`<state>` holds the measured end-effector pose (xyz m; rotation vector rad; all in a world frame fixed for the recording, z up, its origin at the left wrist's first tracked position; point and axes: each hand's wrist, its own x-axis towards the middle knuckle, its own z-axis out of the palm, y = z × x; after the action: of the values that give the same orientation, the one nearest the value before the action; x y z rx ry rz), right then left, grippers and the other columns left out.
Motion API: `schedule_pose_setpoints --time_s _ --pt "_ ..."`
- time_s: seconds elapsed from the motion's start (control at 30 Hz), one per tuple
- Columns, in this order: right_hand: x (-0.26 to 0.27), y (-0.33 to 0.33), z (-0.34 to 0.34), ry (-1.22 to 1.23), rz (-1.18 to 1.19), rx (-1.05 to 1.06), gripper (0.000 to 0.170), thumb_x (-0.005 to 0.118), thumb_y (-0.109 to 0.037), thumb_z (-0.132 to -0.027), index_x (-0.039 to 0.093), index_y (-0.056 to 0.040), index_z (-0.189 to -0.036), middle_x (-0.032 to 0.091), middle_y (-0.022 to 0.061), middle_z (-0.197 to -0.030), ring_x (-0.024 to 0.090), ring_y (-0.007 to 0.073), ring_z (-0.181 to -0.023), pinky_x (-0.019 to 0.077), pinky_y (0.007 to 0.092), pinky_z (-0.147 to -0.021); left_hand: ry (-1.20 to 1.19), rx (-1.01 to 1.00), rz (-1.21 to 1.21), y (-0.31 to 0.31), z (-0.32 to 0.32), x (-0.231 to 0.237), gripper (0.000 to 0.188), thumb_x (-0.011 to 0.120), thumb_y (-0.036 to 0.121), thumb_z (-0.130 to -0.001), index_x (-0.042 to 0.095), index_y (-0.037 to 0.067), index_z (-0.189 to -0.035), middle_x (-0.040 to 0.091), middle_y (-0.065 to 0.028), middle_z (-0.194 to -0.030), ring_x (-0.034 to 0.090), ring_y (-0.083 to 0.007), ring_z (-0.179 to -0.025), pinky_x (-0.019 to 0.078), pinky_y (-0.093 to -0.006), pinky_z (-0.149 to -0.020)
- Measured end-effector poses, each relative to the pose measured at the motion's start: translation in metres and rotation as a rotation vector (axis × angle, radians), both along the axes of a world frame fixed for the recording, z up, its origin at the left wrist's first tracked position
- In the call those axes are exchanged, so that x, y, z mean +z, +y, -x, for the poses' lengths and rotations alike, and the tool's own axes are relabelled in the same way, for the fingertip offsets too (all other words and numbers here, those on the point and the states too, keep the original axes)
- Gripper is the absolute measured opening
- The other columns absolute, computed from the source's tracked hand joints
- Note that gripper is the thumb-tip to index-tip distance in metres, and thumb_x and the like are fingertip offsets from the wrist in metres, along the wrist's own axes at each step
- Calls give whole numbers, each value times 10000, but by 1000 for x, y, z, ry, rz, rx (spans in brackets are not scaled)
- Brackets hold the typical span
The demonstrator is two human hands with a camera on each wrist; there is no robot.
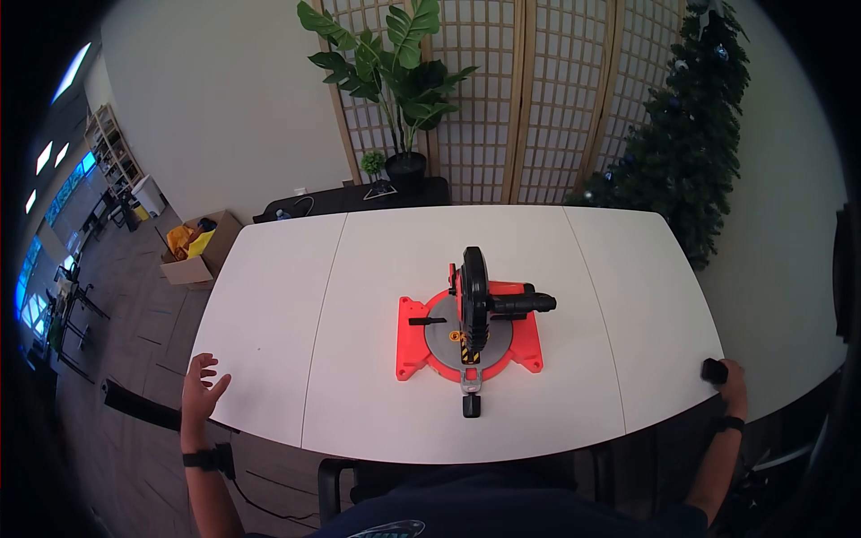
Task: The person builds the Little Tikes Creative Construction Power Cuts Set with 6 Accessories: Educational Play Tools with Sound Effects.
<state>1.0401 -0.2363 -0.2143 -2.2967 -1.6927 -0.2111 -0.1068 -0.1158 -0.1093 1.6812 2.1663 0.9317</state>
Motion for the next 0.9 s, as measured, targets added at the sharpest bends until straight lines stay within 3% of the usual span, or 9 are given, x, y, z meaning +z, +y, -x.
schedule_pose_setpoints --time_s 0.13,0.2,0.27,0.37,0.47,0.57,0.67,0.9 --pt "25 14 22 20 -48 -8 819 845 66 -556 555 -76 -1308 610 149 -1255 571 363 -1186 475 439 -1021 -12 3 -5 1 -1 0 596 818 243 -795 523 63 -1281 668 -104 -1198 643 -227 -975 505 -347 -775" --pt "49 31 54 269 -125 -34 754 866 22 -584 563 -33 -1272 616 173 -1214 603 357 -1133 484 419 -994 -38 -19 -9 6 -2 2 597 818 246 -796 521 60 -1279 684 -101 -1161 649 -218 -955 505 -343 -774" --pt "75 49 93 276 -181 -21 688 883 -13 -607 583 4 -1226 638 173 -1155 628 337 -1093 498 406 -956 -28 -44 -3 9 -10 9 595 817 246 -796 521 59 -1277 693 -98 -1131 652 -213 -945 504 -340 -774" --pt "113 75 139 275 14 -44 627 896 -64 -639 602 14 -1188 662 166 -1115 644 331 -1052 505 407 -930 -2 -95 -6 14 -32 20 589 817 245 -794 526 58 -1270 710 -88 -1073 656 -202 -930 503 -334 -775" --pt "138 96 184 355 22 37 600 901 -120 -686 604 23 -1188 671 146 -1072 653 271 -998 514 386 -883 17 -139 -13 19 -49 29 578 819 244 -789 537 56 -1258 718 -78 -1046 657 -195 -928 503 -330 -782" --pt "159 114 217 595 5 194 587 883 -143 -754 589 27 -1233 656 100 -1074 629 164 -962 519 324 -870 19 -180 -15 23 -64 38 564 820 243 -782 552 51 -1240 722 -74 -1041 660 -193 -934 503 -330 -790" --pt "180 126 258 785 -76 337 571 862 -117 -782 571 30 -1251 654 90 -1084 632 156 -972 526 299 -873 30 -238 -36 27 -80 43 549 821 241 -773 569 46 -1220 727 -76 -1030 668 -196 -941 504 -334 -798" --pt "235 134 345 954 -94 534 562 803 -77 -834 535 22 -1318 637 76 -1145 616 122 -1018 522 280 -888 15 -371 -110 36 -121 66 509 804 239 -769 597 41 -1190 732 -78 -1025 670 -207 -957 495 -344 -824"
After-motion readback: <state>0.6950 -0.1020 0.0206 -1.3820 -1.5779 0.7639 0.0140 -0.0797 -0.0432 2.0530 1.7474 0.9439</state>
